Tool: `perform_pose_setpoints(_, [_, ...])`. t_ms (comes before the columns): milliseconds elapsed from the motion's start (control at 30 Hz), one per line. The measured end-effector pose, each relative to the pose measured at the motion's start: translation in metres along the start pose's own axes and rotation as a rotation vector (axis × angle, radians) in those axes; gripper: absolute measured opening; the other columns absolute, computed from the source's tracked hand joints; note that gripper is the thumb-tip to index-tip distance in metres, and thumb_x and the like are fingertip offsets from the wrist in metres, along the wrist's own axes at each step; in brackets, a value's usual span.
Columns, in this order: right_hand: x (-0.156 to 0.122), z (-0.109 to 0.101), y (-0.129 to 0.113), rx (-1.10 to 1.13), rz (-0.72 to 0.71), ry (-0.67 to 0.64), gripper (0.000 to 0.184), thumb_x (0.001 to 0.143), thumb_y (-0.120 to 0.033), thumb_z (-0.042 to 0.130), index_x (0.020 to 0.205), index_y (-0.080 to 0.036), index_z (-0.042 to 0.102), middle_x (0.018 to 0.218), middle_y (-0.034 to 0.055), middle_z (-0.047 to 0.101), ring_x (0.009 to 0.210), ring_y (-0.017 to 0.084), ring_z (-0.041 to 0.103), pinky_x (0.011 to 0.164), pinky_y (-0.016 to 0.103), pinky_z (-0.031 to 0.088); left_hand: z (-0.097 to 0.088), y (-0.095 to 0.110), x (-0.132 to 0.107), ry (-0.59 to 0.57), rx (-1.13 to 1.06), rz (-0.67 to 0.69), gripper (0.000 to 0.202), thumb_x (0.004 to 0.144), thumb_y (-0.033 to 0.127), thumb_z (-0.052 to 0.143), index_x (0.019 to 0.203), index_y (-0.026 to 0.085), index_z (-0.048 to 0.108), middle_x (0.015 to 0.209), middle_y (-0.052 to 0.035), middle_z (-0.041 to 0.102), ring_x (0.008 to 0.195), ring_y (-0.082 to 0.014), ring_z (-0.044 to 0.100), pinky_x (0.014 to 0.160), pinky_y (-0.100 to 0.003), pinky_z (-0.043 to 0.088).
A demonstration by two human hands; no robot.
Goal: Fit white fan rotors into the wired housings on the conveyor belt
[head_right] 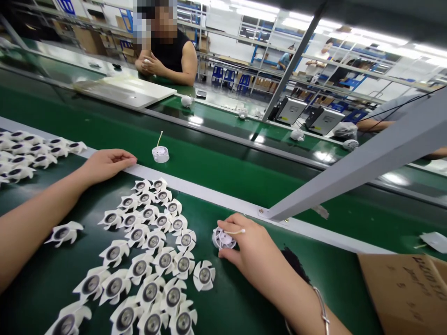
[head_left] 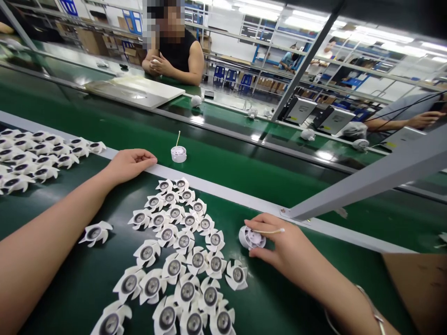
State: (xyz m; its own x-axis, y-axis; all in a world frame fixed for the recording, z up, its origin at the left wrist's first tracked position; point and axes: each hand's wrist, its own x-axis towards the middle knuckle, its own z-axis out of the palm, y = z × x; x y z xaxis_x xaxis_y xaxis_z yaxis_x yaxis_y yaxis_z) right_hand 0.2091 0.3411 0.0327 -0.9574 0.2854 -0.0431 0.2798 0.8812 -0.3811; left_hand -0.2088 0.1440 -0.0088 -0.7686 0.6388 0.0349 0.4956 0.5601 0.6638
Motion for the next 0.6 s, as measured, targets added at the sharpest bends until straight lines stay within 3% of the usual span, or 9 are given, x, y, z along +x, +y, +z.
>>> perform_pose_setpoints(133, [0.003, -0.008, -0.004, 0.002, 0.017, -0.046, 0.047, 0.079, -0.024, 0.076, 0.125, -0.022, 0.065, 0.117, 0.0088, 0.065, 0.098, 0.025, 0.066, 0.09, 0.041, 0.055, 0.0, 0.001, 0.0, 0.021, -0.017, 0.025, 0.045, 0.072, 0.06, 0.068, 0.097, 0.023, 0.074, 0.08, -0.0002, 0.071, 0.073, -0.0162, 0.059, 0.065, -0.026, 0.042])
perform_pose_setpoints(267, [0.002, -0.01, 0.002, -0.041, -0.099, -0.107, 0.047, 0.081, -0.028, 0.074, 0.127, -0.028, 0.064, 0.12, 0.007, 0.065, 0.099, 0.024, 0.066, 0.088, 0.038, 0.056, 0.0, -0.003, 0.0, -0.006, -0.064, 0.063, 0.047, 0.073, 0.062, 0.066, 0.096, 0.022, 0.073, 0.077, -0.0009, 0.07, 0.073, -0.0174, 0.058, 0.064, -0.026, 0.042])
perform_pose_setpoints(333, [0.005, -0.005, 0.012, -0.179, -0.108, 0.02, 0.053, 0.084, -0.027, 0.069, 0.136, -0.027, 0.056, 0.131, 0.0109, 0.06, 0.111, 0.03, 0.063, 0.092, 0.044, 0.055, -0.001, -0.005, 0.0, -0.02, -0.075, 0.08, 0.046, 0.075, 0.061, 0.065, 0.096, 0.022, 0.073, 0.077, -0.0006, 0.069, 0.072, -0.0172, 0.058, 0.065, -0.026, 0.042])
perform_pose_setpoints(467, [0.008, 0.007, 0.03, -0.466, 0.013, 0.462, 0.061, 0.093, -0.03, 0.052, 0.15, -0.014, 0.037, 0.14, 0.0229, 0.052, 0.125, 0.043, 0.053, 0.093, 0.06, 0.052, -0.001, -0.008, 0.0, -0.036, -0.102, 0.109, 0.041, 0.078, 0.06, 0.063, 0.094, 0.022, 0.072, 0.077, -0.0008, 0.069, 0.071, -0.0173, 0.056, 0.064, -0.027, 0.041])
perform_pose_setpoints(600, [-0.012, -0.002, 0.025, -0.324, -0.119, 0.484, 0.052, 0.095, -0.036, 0.047, 0.147, -0.033, 0.041, 0.129, 0.0108, 0.062, 0.108, 0.035, 0.065, 0.077, 0.047, 0.061, 0.0, -0.009, 0.0, -0.03, -0.16, 0.131, 0.039, 0.077, 0.057, 0.064, 0.089, 0.02, 0.072, 0.072, -0.0009, 0.065, 0.066, -0.0162, 0.053, 0.061, -0.027, 0.038])
